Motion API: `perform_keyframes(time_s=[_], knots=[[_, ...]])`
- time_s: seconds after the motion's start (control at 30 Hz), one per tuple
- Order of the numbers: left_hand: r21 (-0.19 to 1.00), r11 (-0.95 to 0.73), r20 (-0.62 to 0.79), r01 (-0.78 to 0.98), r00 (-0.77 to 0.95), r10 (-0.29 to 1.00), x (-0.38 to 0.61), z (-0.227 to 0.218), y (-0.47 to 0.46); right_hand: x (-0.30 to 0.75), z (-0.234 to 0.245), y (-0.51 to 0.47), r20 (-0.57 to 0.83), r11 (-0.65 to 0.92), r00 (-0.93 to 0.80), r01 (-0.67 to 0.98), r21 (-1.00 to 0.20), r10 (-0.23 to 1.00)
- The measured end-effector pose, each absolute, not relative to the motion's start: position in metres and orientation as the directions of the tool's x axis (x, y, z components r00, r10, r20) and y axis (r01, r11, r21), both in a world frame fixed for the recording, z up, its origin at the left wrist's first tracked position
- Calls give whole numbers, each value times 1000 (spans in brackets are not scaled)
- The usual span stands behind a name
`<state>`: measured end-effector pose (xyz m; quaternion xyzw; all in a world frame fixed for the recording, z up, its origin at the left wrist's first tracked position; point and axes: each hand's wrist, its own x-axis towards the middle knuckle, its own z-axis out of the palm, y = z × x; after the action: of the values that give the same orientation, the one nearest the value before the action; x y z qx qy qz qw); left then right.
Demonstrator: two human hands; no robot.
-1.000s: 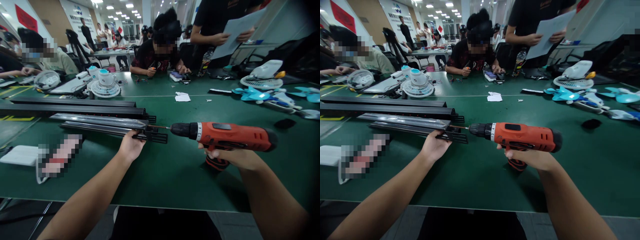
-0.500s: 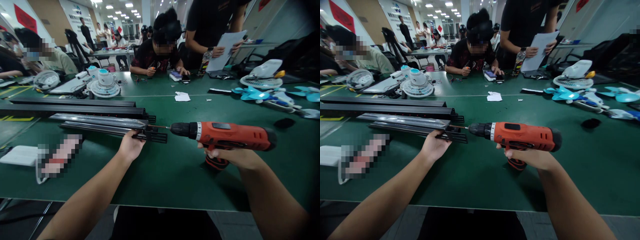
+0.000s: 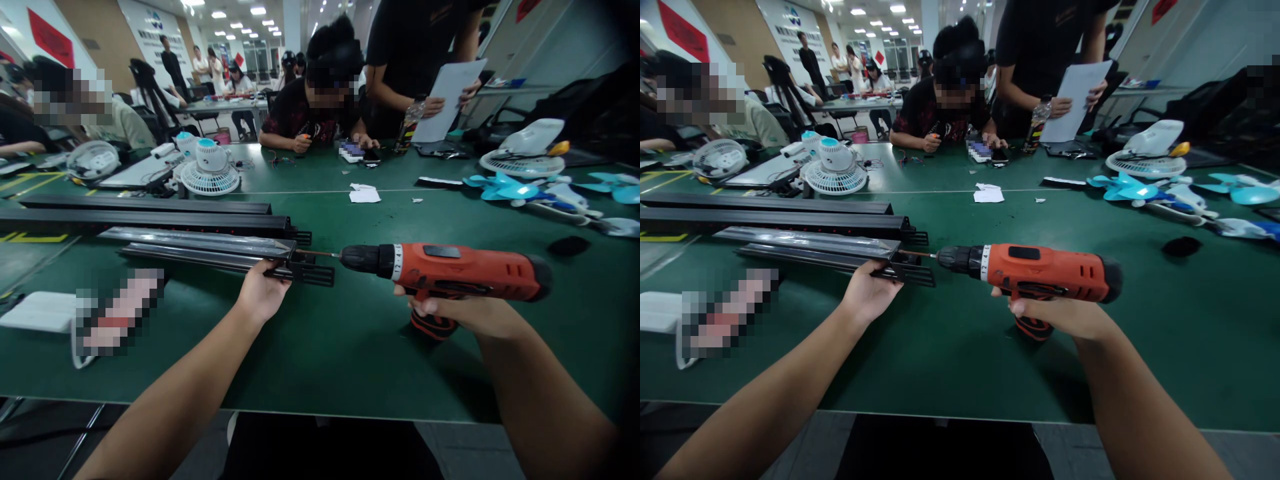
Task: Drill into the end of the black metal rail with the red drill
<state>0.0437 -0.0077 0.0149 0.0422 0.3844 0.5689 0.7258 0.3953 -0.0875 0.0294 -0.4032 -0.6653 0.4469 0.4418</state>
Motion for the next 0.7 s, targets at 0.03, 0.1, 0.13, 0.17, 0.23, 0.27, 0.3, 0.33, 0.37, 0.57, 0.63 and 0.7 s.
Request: perform_keyframes(time_s=[0.03,0.1,0.13,0.17,0.23,0.27,0.3,0.33,0.37,0.57,0.63,0.7], knots=[[501,347,-511,-793,54,858,44,15,-8,396,29,-88,223,270,-285,138,-953,932],[504,346,-508,-792,53,860,44,14,-8,396,28,-88,213,260,-286,135,-956,934],[504,347,-505,-791,55,861,44,15,-8,397,28,-88,208,255,-286,137,-957,935],[504,347,-504,-791,57,862,44,15,-8,397,27,-88,205,253,-287,142,-957,936],[503,348,-506,-791,56,860,45,16,-9,398,26,-88,199,248,-283,150,-957,938],[503,347,-508,-792,53,859,45,17,-9,398,26,-88,197,245,-277,150,-958,940],[503,345,-511,-792,50,858,45,17,-9,398,26,-88,197,242,-269,147,-959,943],[504,345,-513,-792,47,857,45,17,-9,398,26,-89,196,240,-263,144,-960,945],[505,345,-514,-791,46,857,45,17,-9,397,26,-89,197,239,-260,141,-961,945],[498,353,-492,-792,76,867,42,11,-6,393,28,-88,234,282,-257,166,-945,938],[499,354,-491,-791,79,868,41,10,-6,393,27,-89,244,291,-244,176,-941,938],[501,355,-498,-790,72,864,41,9,-6,394,27,-89,247,292,-235,178,-940,940]])
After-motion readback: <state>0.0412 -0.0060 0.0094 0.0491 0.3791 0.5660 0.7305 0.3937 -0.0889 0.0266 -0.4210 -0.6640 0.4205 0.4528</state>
